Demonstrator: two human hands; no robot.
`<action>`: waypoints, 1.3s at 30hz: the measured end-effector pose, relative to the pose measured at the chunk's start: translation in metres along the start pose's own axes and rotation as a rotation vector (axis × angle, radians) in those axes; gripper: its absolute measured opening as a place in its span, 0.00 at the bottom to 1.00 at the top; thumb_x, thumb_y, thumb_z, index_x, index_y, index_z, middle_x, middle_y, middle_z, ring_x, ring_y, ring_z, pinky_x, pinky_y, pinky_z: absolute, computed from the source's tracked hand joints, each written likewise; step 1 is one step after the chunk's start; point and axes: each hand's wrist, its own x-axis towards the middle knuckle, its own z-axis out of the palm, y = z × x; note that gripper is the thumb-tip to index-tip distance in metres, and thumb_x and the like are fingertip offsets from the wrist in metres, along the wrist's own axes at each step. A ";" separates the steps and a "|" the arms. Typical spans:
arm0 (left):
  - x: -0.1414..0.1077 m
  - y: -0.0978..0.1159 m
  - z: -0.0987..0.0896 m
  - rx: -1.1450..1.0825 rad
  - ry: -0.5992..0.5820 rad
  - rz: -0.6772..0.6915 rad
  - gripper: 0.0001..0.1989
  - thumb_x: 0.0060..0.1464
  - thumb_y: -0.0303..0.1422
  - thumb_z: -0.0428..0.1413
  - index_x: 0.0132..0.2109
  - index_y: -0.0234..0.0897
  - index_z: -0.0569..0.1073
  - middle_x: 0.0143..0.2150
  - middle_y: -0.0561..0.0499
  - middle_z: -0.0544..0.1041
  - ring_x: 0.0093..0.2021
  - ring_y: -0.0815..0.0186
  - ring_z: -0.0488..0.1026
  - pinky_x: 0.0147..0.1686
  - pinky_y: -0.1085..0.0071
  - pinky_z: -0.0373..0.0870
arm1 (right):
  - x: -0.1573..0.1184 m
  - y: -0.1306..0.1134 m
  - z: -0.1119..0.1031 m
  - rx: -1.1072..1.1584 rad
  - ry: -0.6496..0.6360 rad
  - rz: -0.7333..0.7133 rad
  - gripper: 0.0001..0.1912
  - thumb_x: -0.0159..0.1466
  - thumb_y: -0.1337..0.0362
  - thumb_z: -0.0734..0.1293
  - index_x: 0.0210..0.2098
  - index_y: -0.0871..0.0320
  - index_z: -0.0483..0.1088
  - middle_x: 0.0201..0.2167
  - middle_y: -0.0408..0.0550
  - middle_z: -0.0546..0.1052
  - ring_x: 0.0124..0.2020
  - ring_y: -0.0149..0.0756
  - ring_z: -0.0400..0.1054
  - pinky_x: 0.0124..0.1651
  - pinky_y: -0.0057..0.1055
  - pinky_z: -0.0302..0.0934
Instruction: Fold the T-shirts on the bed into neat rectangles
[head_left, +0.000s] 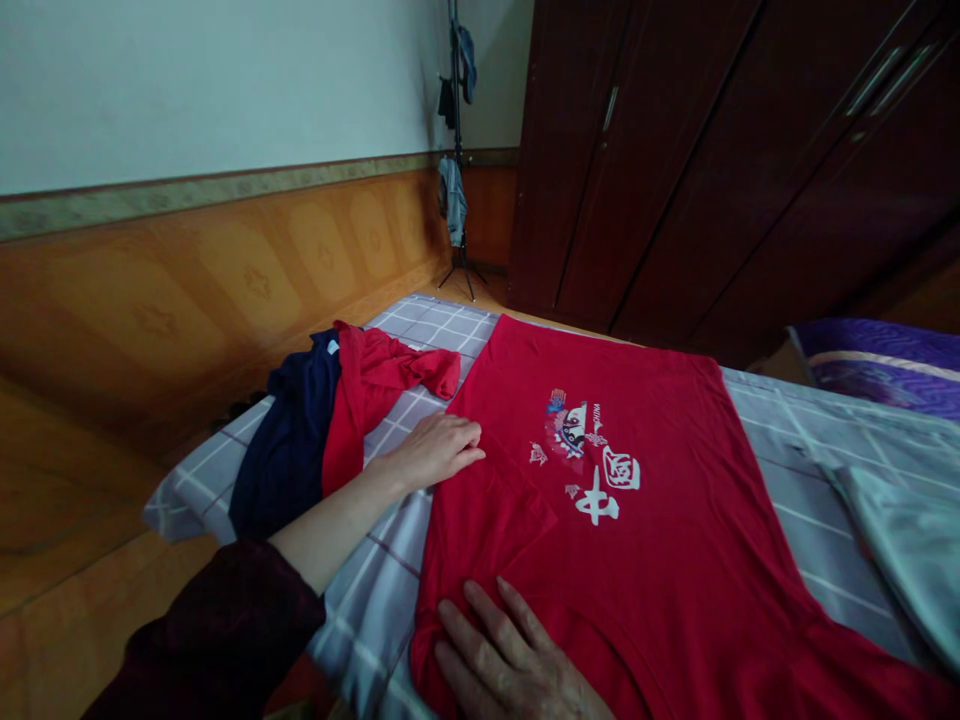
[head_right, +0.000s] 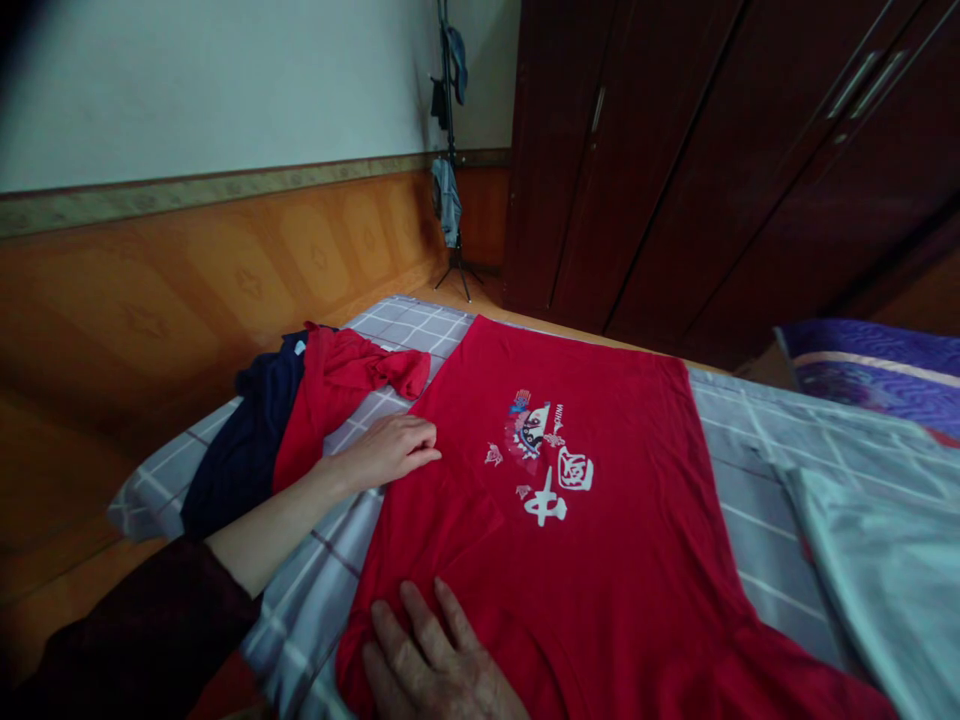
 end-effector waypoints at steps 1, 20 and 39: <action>-0.001 0.002 0.000 0.010 0.012 -0.005 0.07 0.60 0.35 0.53 0.35 0.37 0.71 0.33 0.51 0.74 0.36 0.64 0.71 0.40 0.69 0.64 | 0.000 0.000 0.000 -0.003 0.001 -0.002 0.18 0.69 0.64 0.55 0.56 0.56 0.65 0.57 0.44 0.69 0.54 0.37 0.65 0.53 0.34 0.61; -0.018 0.051 0.010 -0.112 -0.259 0.301 0.41 0.56 0.56 0.46 0.69 0.45 0.41 0.71 0.44 0.34 0.69 0.48 0.31 0.63 0.46 0.36 | -0.004 -0.006 0.007 -0.022 0.006 0.046 0.16 0.70 0.58 0.54 0.53 0.50 0.66 0.55 0.38 0.70 0.53 0.36 0.65 0.51 0.34 0.63; -0.013 0.090 0.004 -0.096 -0.245 0.642 0.35 0.60 0.52 0.44 0.68 0.43 0.46 0.68 0.45 0.51 0.67 0.52 0.47 0.63 0.51 0.47 | -0.158 0.043 -0.131 -0.099 -0.163 1.405 0.22 0.59 0.62 0.61 0.51 0.65 0.69 0.50 0.60 0.73 0.51 0.48 0.67 0.54 0.41 0.59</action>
